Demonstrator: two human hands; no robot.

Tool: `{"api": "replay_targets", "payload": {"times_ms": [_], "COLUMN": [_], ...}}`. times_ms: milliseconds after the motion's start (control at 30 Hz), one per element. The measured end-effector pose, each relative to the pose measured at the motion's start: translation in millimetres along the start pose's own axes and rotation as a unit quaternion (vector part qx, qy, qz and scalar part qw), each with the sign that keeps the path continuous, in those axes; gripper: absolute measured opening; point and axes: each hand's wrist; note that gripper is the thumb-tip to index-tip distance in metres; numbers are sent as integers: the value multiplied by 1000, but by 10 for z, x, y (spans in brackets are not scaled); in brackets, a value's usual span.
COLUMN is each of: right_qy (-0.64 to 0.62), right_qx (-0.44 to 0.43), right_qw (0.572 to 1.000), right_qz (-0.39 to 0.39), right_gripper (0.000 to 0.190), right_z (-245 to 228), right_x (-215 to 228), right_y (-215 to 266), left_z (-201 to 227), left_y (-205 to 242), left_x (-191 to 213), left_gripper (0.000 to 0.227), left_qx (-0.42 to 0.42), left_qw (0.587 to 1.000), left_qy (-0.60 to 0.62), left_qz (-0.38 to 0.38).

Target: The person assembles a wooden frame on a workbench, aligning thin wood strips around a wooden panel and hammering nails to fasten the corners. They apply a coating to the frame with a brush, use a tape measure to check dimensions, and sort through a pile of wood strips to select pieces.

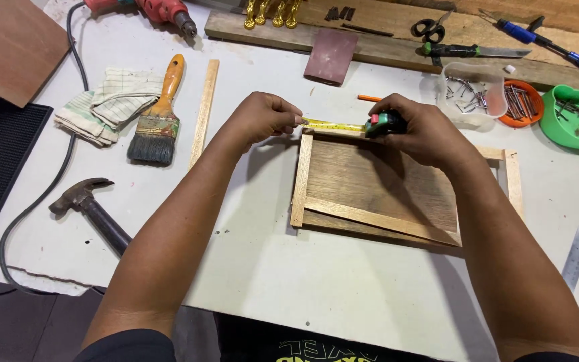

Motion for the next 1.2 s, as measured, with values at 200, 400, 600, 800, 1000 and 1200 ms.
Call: {"api": "replay_targets", "payload": {"times_ms": [200,400,600,800,1000,1200], "right_qy": [18,18,-7,-2,-36,-18], "right_qx": [-3,-2,-34,47,202,206], "right_qw": [1000,1000,999,999,978,978], "right_qz": [12,18,17,2,19,18], "right_gripper": [50,47,46,51,45,43], "right_z": [84,107,-38,-353,-762,-1062], "right_x": [37,0,3,-101,-376,-481], "right_y": [70,92,163,443,711,1007], "left_z": [12,175,184,164,-136,-285], "left_y": [-52,90,202,709,980,1175], "left_x": [-79,-137,-119,-209,-438,-489], "left_gripper": [19,20,20,22,20,21], "left_qx": [32,45,38,-5,-26,-50], "left_qw": [999,998,995,996,998,996], "left_qy": [12,-32,-73,-84,-20,-34], "left_qz": [16,36,50,13,-53,-63]}}
Point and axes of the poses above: each hand's wrist, its own y-axis away from the middle knuckle, its own x-axis out of the back of the hand, z = x × y, and after that the axes turned 9 degrees about x, right-handed
